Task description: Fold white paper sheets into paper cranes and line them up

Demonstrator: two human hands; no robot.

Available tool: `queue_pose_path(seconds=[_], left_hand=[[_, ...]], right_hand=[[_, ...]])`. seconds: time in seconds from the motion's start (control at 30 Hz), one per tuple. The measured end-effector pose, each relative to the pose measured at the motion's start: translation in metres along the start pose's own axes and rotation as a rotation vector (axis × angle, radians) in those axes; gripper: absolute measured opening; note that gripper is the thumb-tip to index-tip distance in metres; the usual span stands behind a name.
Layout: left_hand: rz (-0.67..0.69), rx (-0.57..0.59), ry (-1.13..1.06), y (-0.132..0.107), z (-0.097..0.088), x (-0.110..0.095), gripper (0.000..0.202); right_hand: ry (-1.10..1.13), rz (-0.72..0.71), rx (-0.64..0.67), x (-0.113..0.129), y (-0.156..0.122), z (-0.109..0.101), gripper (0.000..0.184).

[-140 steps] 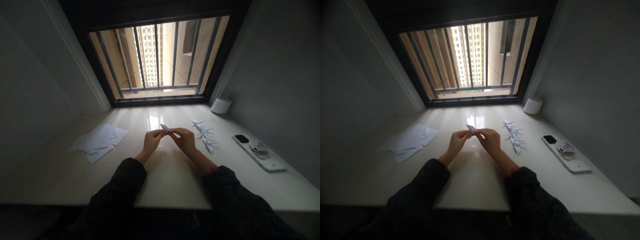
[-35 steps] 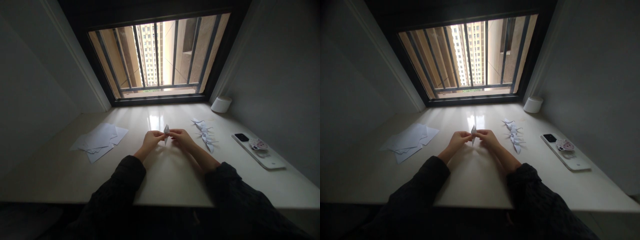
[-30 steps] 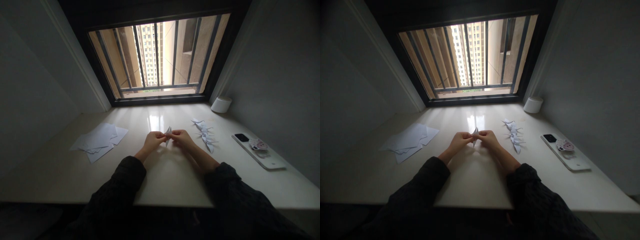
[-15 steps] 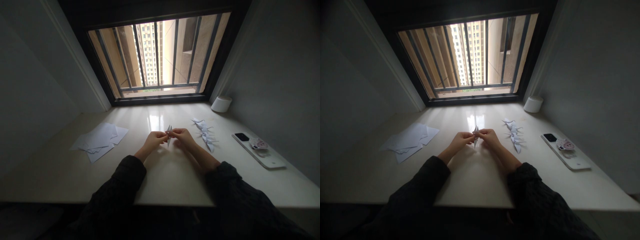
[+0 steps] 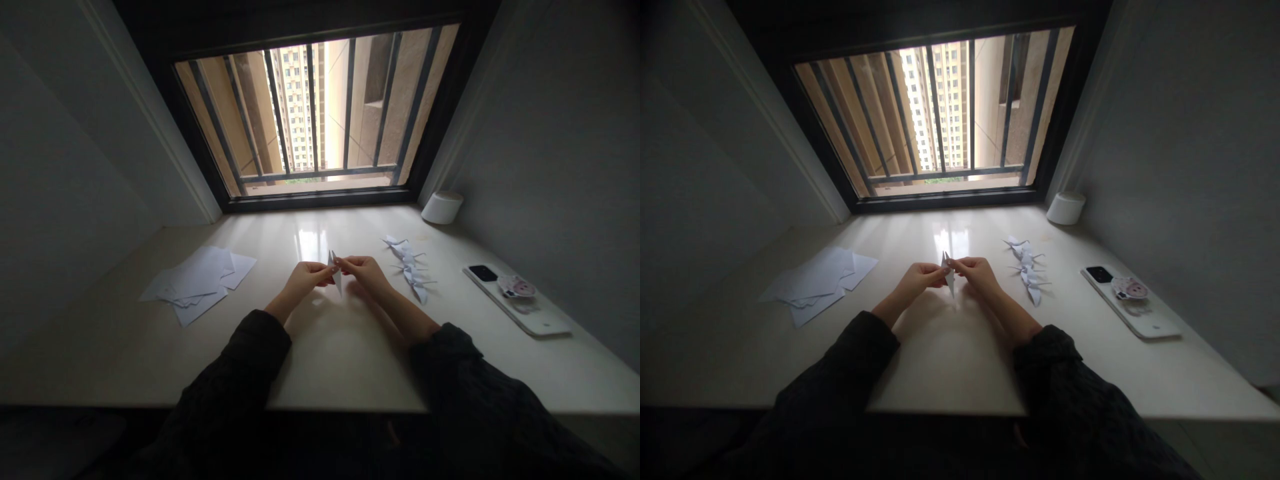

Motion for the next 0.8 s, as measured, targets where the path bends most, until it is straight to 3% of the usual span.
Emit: queue_pose_path(seconds=[0.3, 0.6, 0.8], left_hand=[[0.07, -0.288, -0.106, -0.003, -0.024, -0.005, 0.039], [0.109, -0.299, -0.074, -0.001, -0.024, -0.003, 0.04], [0.099, -0.256, -0.056, 0.0, -0.02, -0.004, 0.039]], right_hand=[[0.085, -0.061, 0.088, -0.008, 0.002, 0.006, 0.039], [0.202, -0.055, 0.167, -0.004, 0.001, 0.013, 0.043], [0.088, -0.176, 0.191, 0.012, -0.005, 0.017, 0.052]])
Point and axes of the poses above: each hand's wrist, its own y-axis towards the middle knuckle, its own z-axis out of the palm, x = y × z, the point moved 7 cm from there along y, towards the middle knuckle, and after that the axes turned 8 degrees about x, right-handed, at the moved point
